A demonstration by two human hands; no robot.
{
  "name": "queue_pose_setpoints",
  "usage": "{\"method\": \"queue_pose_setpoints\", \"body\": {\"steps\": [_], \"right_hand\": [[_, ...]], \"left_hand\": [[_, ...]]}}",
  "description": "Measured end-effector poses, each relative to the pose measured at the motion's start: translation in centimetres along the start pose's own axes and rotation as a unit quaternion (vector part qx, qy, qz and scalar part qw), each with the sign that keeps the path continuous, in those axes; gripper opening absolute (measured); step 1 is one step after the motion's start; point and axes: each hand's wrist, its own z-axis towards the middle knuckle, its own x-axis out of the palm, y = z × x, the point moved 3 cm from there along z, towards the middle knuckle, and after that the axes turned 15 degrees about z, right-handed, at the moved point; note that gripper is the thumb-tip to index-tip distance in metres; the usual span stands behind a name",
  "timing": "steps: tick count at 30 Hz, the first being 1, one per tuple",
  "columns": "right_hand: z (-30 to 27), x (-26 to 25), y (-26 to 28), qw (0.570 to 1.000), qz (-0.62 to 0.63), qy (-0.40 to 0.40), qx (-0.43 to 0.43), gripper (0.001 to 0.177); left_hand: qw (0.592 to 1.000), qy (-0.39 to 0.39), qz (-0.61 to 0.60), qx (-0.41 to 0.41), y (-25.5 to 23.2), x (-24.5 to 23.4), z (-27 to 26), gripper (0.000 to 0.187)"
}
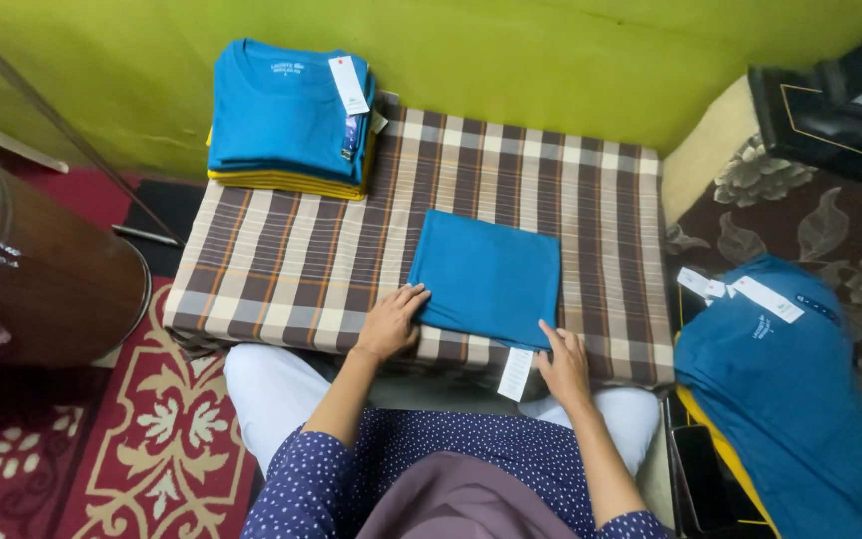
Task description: Folding t-shirts on a flat surface and stacking them.
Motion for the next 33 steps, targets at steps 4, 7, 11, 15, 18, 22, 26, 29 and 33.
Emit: {"method": "queue_pose_setpoints", "body": {"steps": [4, 7, 11, 15, 18, 22, 26, 29, 33], "right_hand": [[1.8, 0.9, 0.3, 0.999, 0.014, -0.006, 0.033, 0.067], [3.4, 0.8, 0.2, 0.999, 0.003, -0.037, 0.023, 0.063], [5.6, -0.6, 0.8, 0.994, 0.063, -0.081, -0.029, 0.045], [6.8, -5.5, 4.5, 0.981, 0.111, -0.125, -0.103, 0.036], [7.8, -8.9, 7.8, 0.976, 0.096, -0.122, -0.149, 0.032], [9.2, -12.4, 9.0, 0.959, 0.203, -0.128, -0.153, 0.029], [9.1, -15.2, 10.8, 0.928, 0.311, -0.184, -0.091, 0.029], [10.0, -15.3, 11.6, 0.923, 0.323, -0.193, -0.085, 0.027], [11.5, -12.4, 9.5, 0.948, 0.258, -0.178, 0.049, 0.039]], "left_hand": [[0.999, -0.004, 0.037, 0.029, -0.1, -1.3, 0.6, 0.072], [0.999, 0.026, 0.023, 0.031, -0.9, -2.7, 0.7, 0.078], [0.997, 0.016, 0.077, 0.017, -1.9, -2.3, 0.6, 0.078], [0.992, -0.027, 0.123, -0.022, -1.8, 0.4, 1.1, 0.049], [0.997, -0.038, 0.055, -0.044, 1.3, 4.9, 3.0, 0.037], [0.985, -0.132, -0.053, -0.098, 1.8, -4.1, 4.1, 0.041], [0.958, -0.222, -0.161, -0.084, 1.5, -12.5, 5.2, 0.027], [0.953, -0.203, -0.192, -0.116, 2.1, -13.5, 7.2, 0.033], [0.927, -0.264, -0.162, -0.214, 1.0, -12.1, 7.8, 0.038]]}}
